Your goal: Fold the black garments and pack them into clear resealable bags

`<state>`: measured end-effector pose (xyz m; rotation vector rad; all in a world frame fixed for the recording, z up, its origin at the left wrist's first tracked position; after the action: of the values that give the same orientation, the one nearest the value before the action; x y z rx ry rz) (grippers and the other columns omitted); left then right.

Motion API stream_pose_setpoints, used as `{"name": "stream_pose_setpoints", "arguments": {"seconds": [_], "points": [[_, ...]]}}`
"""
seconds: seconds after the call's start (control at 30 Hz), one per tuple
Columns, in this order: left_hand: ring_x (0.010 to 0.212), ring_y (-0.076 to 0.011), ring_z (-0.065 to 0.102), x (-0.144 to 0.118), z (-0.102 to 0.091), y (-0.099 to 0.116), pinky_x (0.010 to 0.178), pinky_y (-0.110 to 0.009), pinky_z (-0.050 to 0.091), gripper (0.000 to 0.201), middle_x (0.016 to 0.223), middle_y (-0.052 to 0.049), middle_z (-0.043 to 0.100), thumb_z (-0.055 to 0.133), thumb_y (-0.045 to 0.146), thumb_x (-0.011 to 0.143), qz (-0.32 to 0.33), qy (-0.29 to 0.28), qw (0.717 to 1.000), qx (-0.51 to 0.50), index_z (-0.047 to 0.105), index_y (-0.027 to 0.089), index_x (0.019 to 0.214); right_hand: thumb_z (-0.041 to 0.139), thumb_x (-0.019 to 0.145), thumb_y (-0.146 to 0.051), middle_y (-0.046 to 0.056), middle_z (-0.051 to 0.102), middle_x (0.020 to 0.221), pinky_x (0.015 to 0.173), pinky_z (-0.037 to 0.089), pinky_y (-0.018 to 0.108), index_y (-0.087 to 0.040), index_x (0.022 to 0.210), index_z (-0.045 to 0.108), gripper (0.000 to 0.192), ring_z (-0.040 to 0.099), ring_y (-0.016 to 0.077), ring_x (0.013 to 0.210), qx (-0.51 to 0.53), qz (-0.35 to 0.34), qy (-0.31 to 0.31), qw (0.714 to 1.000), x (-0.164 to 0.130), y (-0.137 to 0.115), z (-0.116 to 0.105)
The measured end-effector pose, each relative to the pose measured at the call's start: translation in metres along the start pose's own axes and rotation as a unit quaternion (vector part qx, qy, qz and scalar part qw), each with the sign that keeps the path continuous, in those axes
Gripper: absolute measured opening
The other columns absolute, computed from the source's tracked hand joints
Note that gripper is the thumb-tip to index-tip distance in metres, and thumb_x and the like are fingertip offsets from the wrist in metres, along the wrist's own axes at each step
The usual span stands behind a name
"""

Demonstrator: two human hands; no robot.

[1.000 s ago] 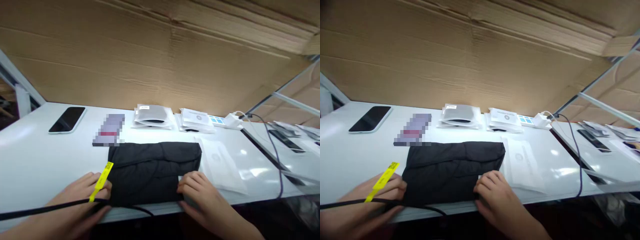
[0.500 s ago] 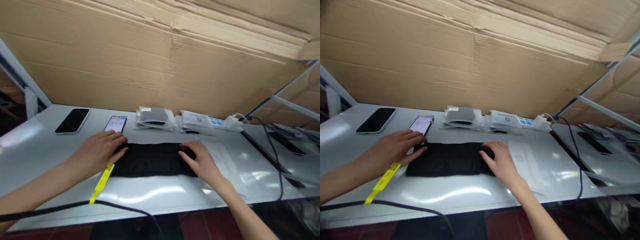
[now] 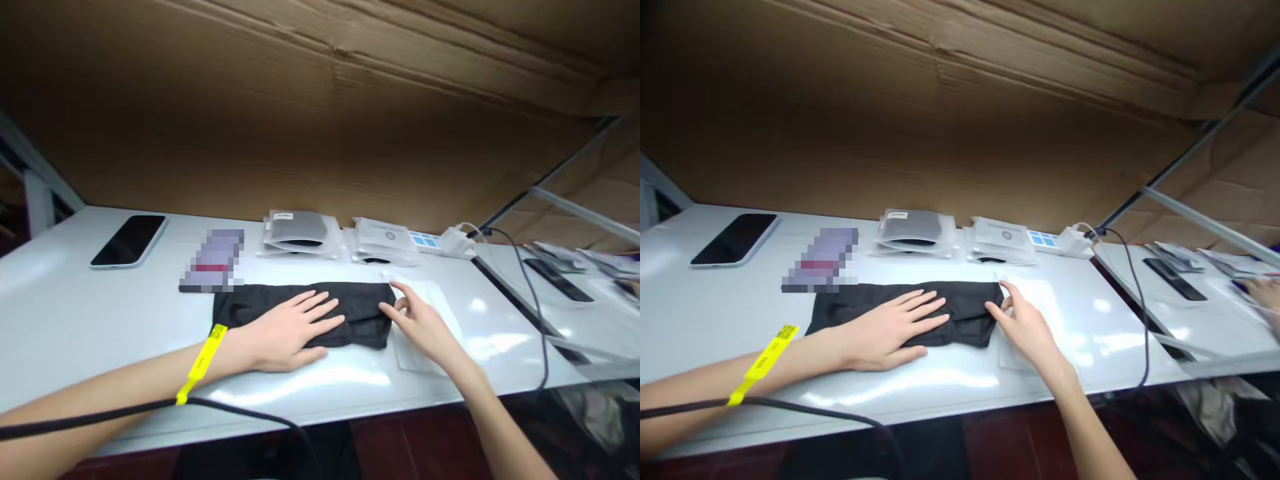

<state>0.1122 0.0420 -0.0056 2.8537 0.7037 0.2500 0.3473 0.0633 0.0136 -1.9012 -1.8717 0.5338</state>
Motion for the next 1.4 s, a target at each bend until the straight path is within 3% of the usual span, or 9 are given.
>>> {"name": "stream_pose_setpoints", "arguments": {"seconds": [0.23,0.4,0.53,0.77,0.93,1.0,1.13,1.3,1.4], "points": [[0.147,-0.0306,0.024,0.012,0.002,0.004,0.121,-0.049,0.019,0.061,0.158,-0.013,0.030,0.039,0.050,0.098,0.007,0.017,1.000,-0.021,0.034,0.019,0.150,0.054,0.084,-0.044,-0.001,0.056,0.076,0.065,0.046,0.031,-0.020,0.134,0.047,0.056,0.057,0.0179,0.067,0.076,-0.041,0.074,0.994,0.006,-0.003,-0.005],[0.139,-0.0262,0.042,0.023,-0.019,0.010,0.116,-0.042,0.033,0.047,0.148,-0.011,0.048,0.041,0.043,0.099,0.001,0.089,0.995,-0.041,0.053,0.017,0.136,0.053,0.085,-0.041,-0.002,0.053,0.073,0.064,0.044,0.031,-0.018,0.133,0.048,0.053,0.053,0.0169,0.065,0.070,-0.052,0.105,0.991,0.009,-0.014,-0.024],[0.123,-0.0254,0.056,0.010,-0.028,0.006,0.108,-0.042,0.042,0.035,0.126,-0.009,0.067,0.043,0.033,0.100,-0.015,0.107,0.994,-0.007,0.066,0.016,0.119,0.054,0.084,-0.036,-0.002,0.053,0.072,0.061,0.043,0.029,-0.019,0.130,0.051,0.049,0.053,0.0165,0.064,0.065,-0.099,0.104,0.988,0.007,-0.052,-0.030],[0.100,-0.0223,0.065,-0.014,-0.026,0.007,0.090,-0.035,0.050,0.025,0.103,-0.007,0.074,0.046,0.024,0.095,0.040,0.135,0.989,0.051,0.069,0.015,0.100,0.049,0.086,-0.017,0.001,0.065,0.080,0.065,0.045,0.027,-0.023,0.131,0.054,0.046,0.060,0.0166,0.070,-0.004,-0.209,-0.049,0.977,-0.006,-0.142,0.028],[0.053,-0.0146,0.055,-0.041,-0.053,0.011,0.051,-0.030,0.042,0.031,0.058,-0.001,0.061,0.045,0.017,0.092,0.011,0.269,0.957,0.113,0.062,0.019,0.065,0.049,0.092,-0.020,0.002,0.073,0.093,0.074,0.049,0.028,-0.023,0.135,0.051,0.043,0.067,0.0173,0.081,0.042,-0.222,-0.164,0.960,-0.020,-0.148,0.057],[0.061,-0.0153,0.060,-0.046,-0.057,0.009,0.057,-0.029,0.047,0.028,0.067,-0.003,0.066,0.044,0.016,0.092,-0.012,0.273,0.955,0.114,0.066,0.018,0.074,0.048,0.095,-0.027,0.002,0.074,0.097,0.077,0.051,0.030,-0.025,0.130,0.056,0.036,0.068,0.0180,0.085,0.084,-0.199,-0.119,0.969,-0.021,-0.138,0.047],[0.115,-0.0255,0.060,-0.036,-0.044,0.001,0.097,-0.040,0.050,0.031,0.123,-0.012,0.067,0.045,0.023,0.095,-0.037,0.191,0.976,0.101,0.064,0.016,0.119,0.045,0.097,-0.031,0.006,0.072,0.109,0.087,0.051,0.035,-0.024,0.114,0.065,0.026,0.067,0.0212,0.099,0.091,-0.196,0.028,0.976,-0.026,-0.117,0.023],[0.119,-0.0269,0.060,-0.028,-0.024,-0.009,0.100,-0.042,0.050,0.035,0.133,-0.012,0.063,0.047,0.030,0.096,-0.069,0.095,0.990,0.077,0.061,0.016,0.125,0.049,0.094,-0.022,0.006,0.073,0.108,0.094,0.049,0.043,-0.024,0.106,0.068,0.023,0.065,0.0239,0.103,0.002,-0.253,-0.051,0.966,-0.036,-0.102,0.045],[0.122,-0.0271,0.059,-0.035,-0.031,-0.012,0.102,-0.043,0.049,0.036,0.136,-0.011,0.060,0.047,0.030,0.097,-0.078,0.091,0.990,0.072,0.060,0.017,0.127,0.050,0.095,-0.032,0.008,0.071,0.113,0.093,0.049,0.043,-0.024,0.112,0.066,0.025,0.065,0.0244,0.105,0.026,-0.192,0.011,0.981,-0.029,-0.083,0.034]]}}
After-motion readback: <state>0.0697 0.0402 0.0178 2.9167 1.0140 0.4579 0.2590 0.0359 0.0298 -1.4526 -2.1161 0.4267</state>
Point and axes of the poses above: each hand's wrist, its own x-axis towards the middle knuckle, its own z-axis out of the palm, y = z × x, the point moved 6 cm from there along x, towards the middle knuckle
